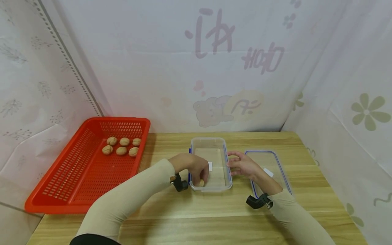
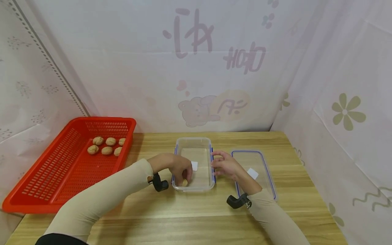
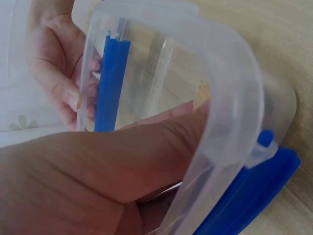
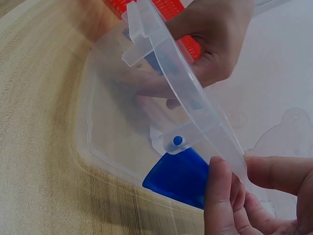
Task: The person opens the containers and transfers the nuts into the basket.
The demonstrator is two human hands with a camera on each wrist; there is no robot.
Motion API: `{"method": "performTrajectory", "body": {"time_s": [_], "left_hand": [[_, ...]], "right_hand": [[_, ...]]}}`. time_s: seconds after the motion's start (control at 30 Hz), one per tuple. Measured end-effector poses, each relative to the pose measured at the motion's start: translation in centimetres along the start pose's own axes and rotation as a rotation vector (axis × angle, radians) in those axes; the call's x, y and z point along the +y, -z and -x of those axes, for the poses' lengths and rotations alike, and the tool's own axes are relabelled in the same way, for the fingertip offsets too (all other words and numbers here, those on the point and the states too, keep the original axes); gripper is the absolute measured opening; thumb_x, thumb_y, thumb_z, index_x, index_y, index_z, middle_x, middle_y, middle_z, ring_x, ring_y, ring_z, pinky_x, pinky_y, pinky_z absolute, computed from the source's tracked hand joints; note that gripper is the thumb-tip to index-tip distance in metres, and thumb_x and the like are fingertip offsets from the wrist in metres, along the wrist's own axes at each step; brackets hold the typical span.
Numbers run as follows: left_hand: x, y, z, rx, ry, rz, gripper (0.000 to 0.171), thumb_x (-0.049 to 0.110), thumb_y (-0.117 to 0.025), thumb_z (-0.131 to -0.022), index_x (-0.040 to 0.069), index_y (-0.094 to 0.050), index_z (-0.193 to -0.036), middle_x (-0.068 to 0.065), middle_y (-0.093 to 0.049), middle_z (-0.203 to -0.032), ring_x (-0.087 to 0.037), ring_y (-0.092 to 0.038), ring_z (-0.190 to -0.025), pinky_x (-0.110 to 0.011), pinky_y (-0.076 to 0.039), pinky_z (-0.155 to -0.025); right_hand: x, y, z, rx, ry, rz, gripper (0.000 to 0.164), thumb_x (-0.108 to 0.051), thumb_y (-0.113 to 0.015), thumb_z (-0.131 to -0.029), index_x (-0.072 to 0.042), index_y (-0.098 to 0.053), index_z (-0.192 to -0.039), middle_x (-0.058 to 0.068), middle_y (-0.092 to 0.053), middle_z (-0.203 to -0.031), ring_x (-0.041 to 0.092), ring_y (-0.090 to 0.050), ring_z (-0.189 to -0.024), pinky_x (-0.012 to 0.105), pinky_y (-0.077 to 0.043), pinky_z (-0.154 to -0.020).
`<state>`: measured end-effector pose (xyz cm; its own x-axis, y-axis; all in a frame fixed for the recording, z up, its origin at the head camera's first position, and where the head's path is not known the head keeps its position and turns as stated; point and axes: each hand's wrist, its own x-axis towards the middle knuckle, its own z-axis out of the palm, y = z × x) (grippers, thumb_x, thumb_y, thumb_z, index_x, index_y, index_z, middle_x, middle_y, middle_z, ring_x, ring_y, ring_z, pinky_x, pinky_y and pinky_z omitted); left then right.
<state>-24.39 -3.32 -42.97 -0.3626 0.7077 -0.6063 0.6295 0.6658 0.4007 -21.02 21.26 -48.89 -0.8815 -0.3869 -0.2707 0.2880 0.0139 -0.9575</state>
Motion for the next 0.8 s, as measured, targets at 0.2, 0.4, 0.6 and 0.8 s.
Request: {"method": "performTrajectory", "body": {"time_s": [0.2,0.4,0.6,0.8], "left_hand": [[-0.3,0.5,0.0,0.039,-0.056,0.036,0.018,-0.004,-0.08,-0.083,0.007,-0.073,-0.095,0.006,-0.064,-0.084,-0.004,-0.055,-0.078,-0.018,-0.048,-0.074],[-0.6,0.9,-0.1,0.117,-0.083,0.064,0.017,-0.004,-0.075,-0.087,0.011,-0.072,-0.094,0.006,-0.063,-0.085,-0.007,-0.054,-0.079,-0.022,-0.048,-0.072],[-0.8,1.5,0.0,0.199,-0.128,0.078,0.018,-0.001,-0.073,-0.09,0.009,-0.073,-0.105,0.003,-0.068,-0.097,-0.009,-0.06,-0.091,-0.025,-0.052,-0.083],[-1.2,2.1,0.3,0.254,-0.234,0.126,0.021,-0.004,-0.072,-0.091,0.001,-0.071,-0.111,-0.001,-0.068,-0.105,-0.012,-0.06,-0.098,-0.025,-0.051,-0.09]], "right_hand": [[0.0,0.0,0.0,0.004,-0.006,0.006,0.059,0.003,-0.058,-0.099,0.009,-0.028,-0.149,0.008,-0.064,-0.101,0.015,-0.065,-0.084,0.028,-0.059,-0.069],[0.0,0.0,0.0,0.007,-0.005,-0.002,0.059,0.002,-0.058,-0.098,0.008,-0.028,-0.149,0.008,-0.065,-0.101,0.015,-0.066,-0.084,0.028,-0.059,-0.069],[0.1,0.0,0.0,0.007,-0.009,-0.006,0.059,0.001,-0.059,-0.098,0.008,-0.028,-0.149,0.008,-0.065,-0.1,0.015,-0.066,-0.084,0.029,-0.059,-0.069],[0.1,0.0,0.0,0.008,-0.008,-0.002,0.06,0.0,-0.06,-0.098,0.007,-0.028,-0.149,0.008,-0.065,-0.1,0.015,-0.065,-0.084,0.029,-0.059,-0.069]]}}
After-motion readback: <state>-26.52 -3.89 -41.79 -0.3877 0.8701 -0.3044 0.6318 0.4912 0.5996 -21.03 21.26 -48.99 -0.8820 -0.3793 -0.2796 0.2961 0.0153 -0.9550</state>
